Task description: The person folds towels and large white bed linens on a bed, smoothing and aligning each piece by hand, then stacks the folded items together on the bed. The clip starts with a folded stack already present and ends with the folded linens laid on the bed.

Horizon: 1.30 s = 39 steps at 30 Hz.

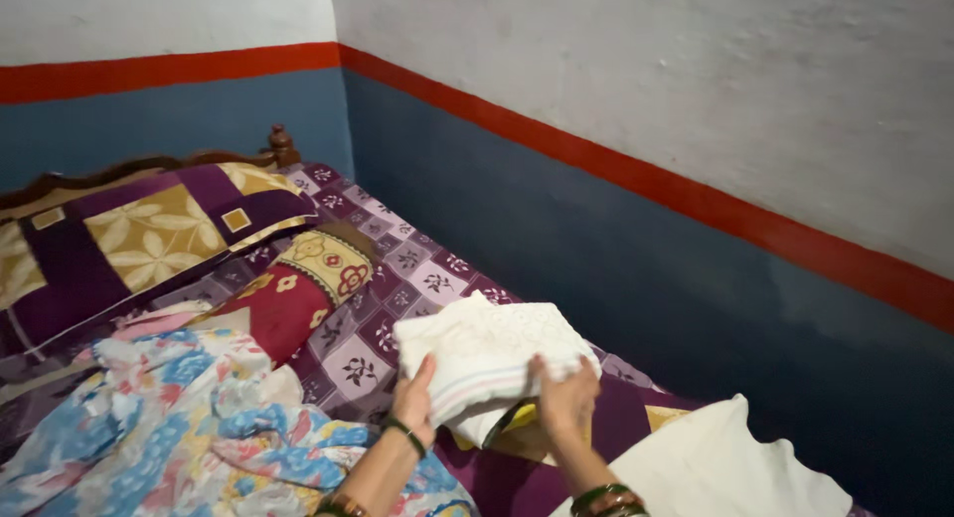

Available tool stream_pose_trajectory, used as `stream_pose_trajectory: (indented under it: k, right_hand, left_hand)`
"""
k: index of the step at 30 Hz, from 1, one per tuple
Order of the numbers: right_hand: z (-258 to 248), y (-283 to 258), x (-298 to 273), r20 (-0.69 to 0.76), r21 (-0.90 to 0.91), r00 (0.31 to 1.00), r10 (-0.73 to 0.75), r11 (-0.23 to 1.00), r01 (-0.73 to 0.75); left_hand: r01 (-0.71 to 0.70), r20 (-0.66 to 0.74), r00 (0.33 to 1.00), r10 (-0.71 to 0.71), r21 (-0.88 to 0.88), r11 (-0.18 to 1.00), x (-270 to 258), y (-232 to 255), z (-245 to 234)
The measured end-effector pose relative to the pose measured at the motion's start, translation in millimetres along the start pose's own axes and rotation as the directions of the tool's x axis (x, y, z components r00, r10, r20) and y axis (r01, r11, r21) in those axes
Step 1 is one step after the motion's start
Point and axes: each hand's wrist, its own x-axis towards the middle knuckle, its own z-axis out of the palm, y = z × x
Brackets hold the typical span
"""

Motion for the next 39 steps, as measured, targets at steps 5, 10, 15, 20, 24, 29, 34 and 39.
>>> stream_pose_trajectory:
  k: [5, 10, 15, 20, 24, 29, 34, 39]
  right_hand:
    - [-7, -16, 31, 0.498, 0.574, 0.693, 0.522, 0.4, -0.714]
    - [-22, -27, 40, 0.523, 0.746, 0.743, 0.418, 0.197, -0.636]
    - [5, 16, 4, 0.587, 0.716, 0.718, 0.374, 0.175, -0.676]
    - [79, 79, -42, 0.533, 0.733, 0.764, 0.363, 0.252, -0.632]
    - [99, 107, -32, 0.475, 0.76, 0.799, 0.369, 0.285, -0.584]
    - [83, 119, -27, 0.487, 0.796, 0.808, 0.331, 0.211, -0.567]
    - [66, 137, -24, 0.487, 0.758, 0.758, 0.433, 0.222, -0.614]
    - [16, 174, -20, 0.542, 0.809, 0.817, 0.198, 0.142, -0.571]
  left_hand:
    - [-0.015, 0.252, 0.968, 0.006, 0.033, 0.999, -34, 33, 60]
    - [0.078, 0.435, 0.883, -0.177, 0.234, 0.969, -17, 100, 61]
    - [-0.306, 0.318, 0.941, 0.116, 0.653, 0.693, 83, 159, 18]
    - [-0.351, 0.196, 0.62, 0.76, 0.935, 0.045, 148, 76, -6]
    - [-0.123, 0.106, 0.949, 0.296, 0.992, 0.038, 114, -31, -20]
    - [-0.075, 0.077, 0.988, 0.137, 0.997, -0.017, 87, -34, -5]
    - [-0.079, 0.083, 0.991, 0.103, 0.996, -0.04, 81, -14, 3]
    - [-0.205, 0.201, 0.949, 0.243, 0.979, -0.008, 77, -23, 3]
